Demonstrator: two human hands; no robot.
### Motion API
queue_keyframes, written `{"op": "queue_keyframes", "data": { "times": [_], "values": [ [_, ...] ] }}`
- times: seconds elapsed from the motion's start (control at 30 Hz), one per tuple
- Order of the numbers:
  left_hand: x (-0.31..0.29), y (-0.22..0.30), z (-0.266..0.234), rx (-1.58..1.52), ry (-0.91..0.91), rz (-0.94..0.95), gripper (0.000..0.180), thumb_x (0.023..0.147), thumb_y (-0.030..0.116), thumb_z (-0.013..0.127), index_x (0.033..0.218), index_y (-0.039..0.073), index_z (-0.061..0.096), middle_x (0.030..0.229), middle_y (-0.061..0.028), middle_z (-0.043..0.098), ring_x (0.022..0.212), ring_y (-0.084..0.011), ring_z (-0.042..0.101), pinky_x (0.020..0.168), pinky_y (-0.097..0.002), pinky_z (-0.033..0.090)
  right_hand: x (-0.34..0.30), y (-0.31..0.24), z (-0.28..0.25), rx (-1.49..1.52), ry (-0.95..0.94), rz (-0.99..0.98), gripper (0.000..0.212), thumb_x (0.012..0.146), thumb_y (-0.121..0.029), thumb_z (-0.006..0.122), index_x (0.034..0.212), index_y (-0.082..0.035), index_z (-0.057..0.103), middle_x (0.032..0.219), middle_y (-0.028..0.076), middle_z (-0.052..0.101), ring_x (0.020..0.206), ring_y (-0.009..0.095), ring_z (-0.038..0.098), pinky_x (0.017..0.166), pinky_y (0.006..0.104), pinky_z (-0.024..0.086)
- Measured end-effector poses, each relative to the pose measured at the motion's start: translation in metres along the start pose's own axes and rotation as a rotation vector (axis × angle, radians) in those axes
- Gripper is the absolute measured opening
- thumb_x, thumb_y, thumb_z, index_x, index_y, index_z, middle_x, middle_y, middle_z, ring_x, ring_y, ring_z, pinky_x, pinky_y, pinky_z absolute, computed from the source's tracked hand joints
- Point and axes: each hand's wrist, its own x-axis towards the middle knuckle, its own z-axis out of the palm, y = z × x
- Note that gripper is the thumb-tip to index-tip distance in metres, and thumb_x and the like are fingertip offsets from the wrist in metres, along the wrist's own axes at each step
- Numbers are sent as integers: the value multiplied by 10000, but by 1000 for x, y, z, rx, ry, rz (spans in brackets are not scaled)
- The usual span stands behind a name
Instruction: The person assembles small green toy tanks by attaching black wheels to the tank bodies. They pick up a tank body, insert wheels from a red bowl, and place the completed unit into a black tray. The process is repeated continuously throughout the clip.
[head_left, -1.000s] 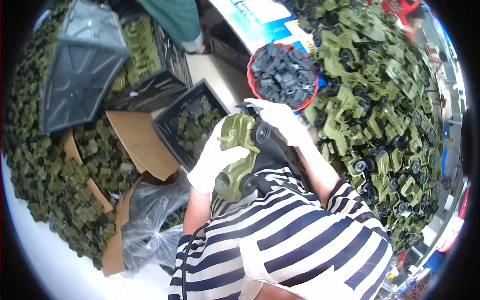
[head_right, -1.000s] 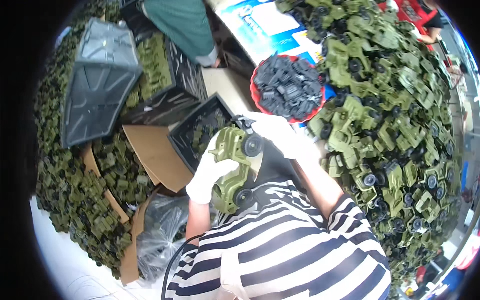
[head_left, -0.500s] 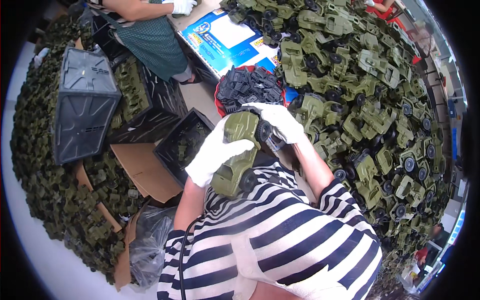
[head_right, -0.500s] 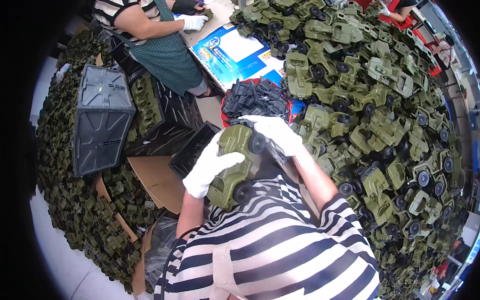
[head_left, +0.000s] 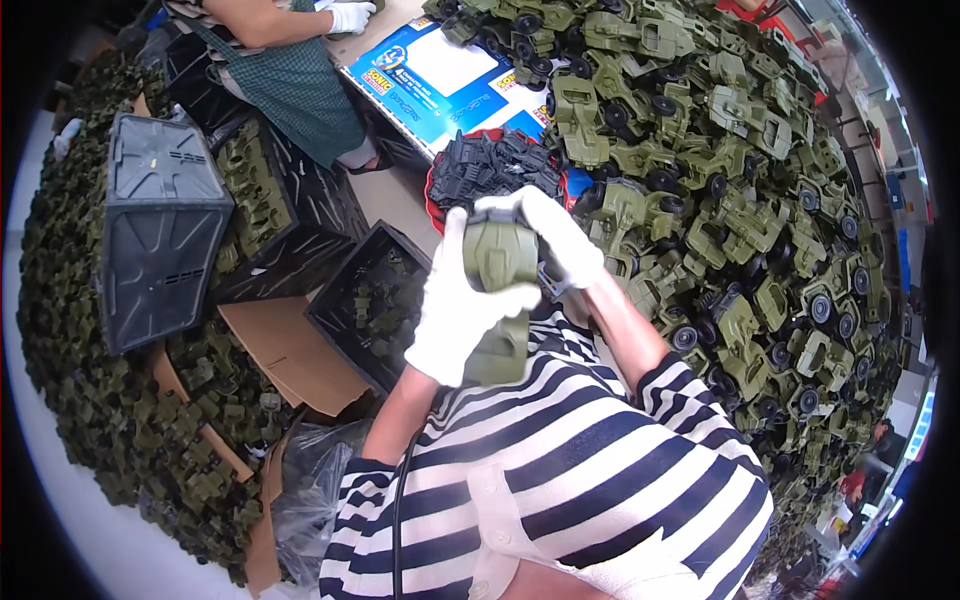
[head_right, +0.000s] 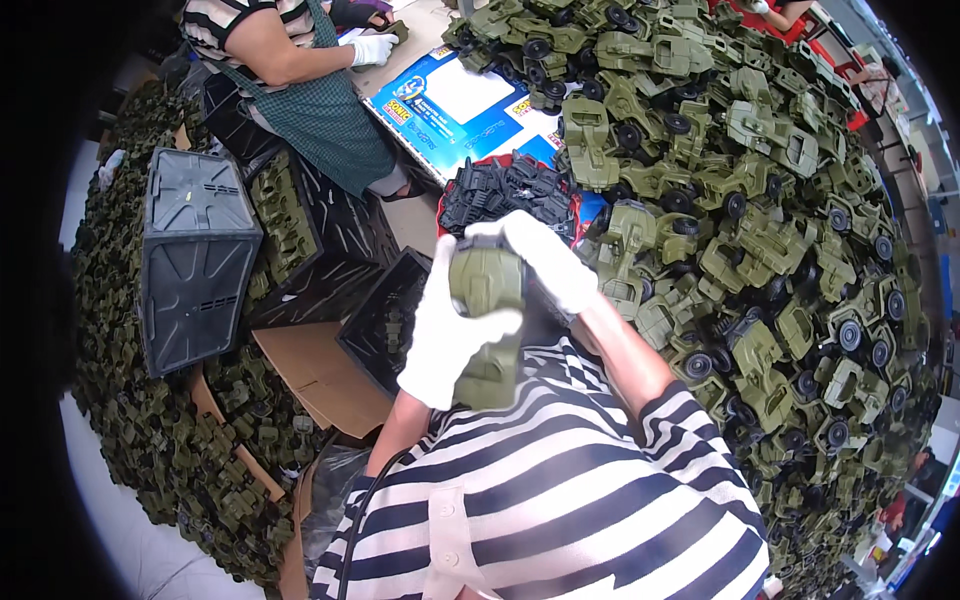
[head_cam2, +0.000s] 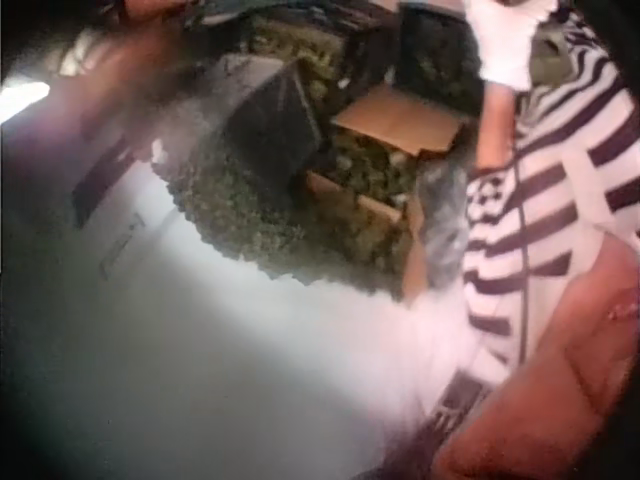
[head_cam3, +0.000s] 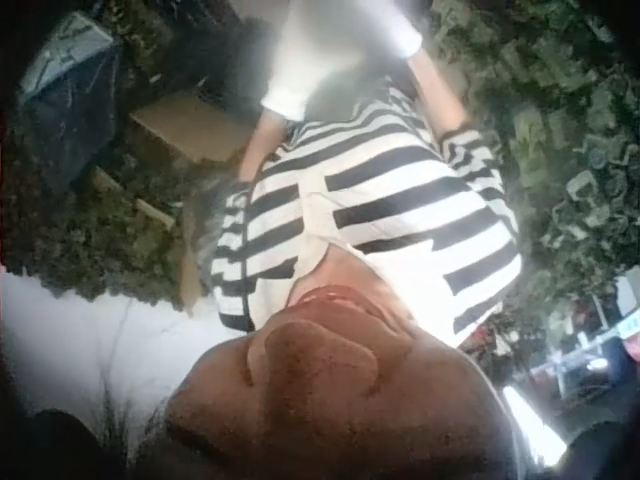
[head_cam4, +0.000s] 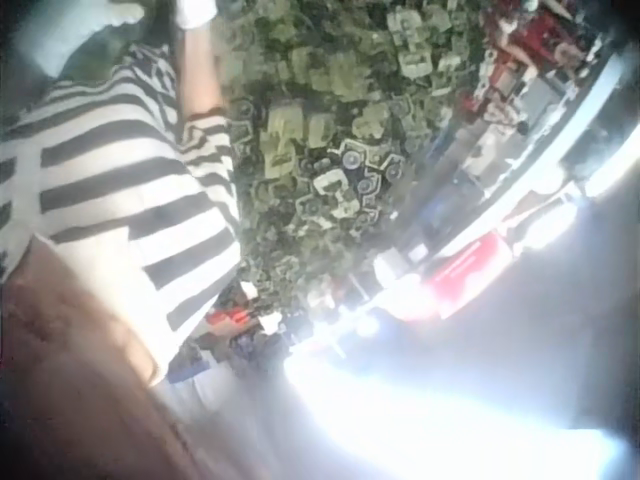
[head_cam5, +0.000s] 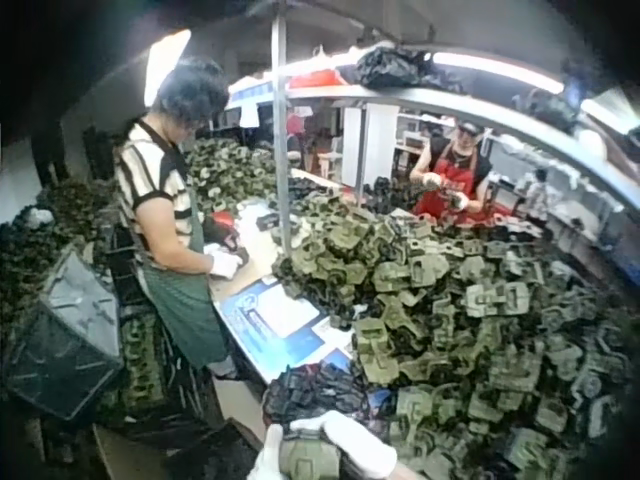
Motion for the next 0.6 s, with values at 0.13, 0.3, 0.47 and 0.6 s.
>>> {"op": "queue_keyframes", "data": {
  "times": [0.13, 0.3, 0.47, 0.6],
  "values": [
    [4, -18, -13, -371, -120, 225, 1222, 673, 679, 767, 1515, -10, 209, 1411, -155, 453, 1221, -214, 524, 1046, -357, 418, -7, 8, 20, -218, 75, -57, 374, 1039, -286, 435, 1188, 1, 622, 1216, 106, 633, 1162, 198, 572, 1019, 358, 423],
    [3, -22, -15, -232, 36, 339, 1118, 678, 748, 712, 1410, -29, 378, 1335, -144, 501, 1223, -233, 526, 1035, -352, 423, -20, -3, 40, -771, 52, -292, 430, 935, -243, 583, 1282, 8, 547, 1255, 123, 596, 1226, 228, 533, 1043, 372, 410],
    [7, -21, -14, -138, 139, 448, 947, 658, 681, 780, 1234, -26, 524, 1159, -152, 582, 1053, -272, 618, 917, -368, 490, -25, 21, 60, -691, 204, -427, 470, 868, -219, 634, 1265, 12, 537, 1193, 186, 584, 1084, 292, 605, 949, 382, 469],
    [-2, -28, -24, -80, 303, 514, 666, 790, 475, 759, 1190, -12, 544, 1072, -150, 618, 958, -270, 651, 852, -356, 516, -14, 29, 69, -777, 155, -468, 350, 901, -166, 591, 1207, 5, 574, 1128, 170, 605, 1026, 281, 615, 915, 379, 478]
  ]
}}
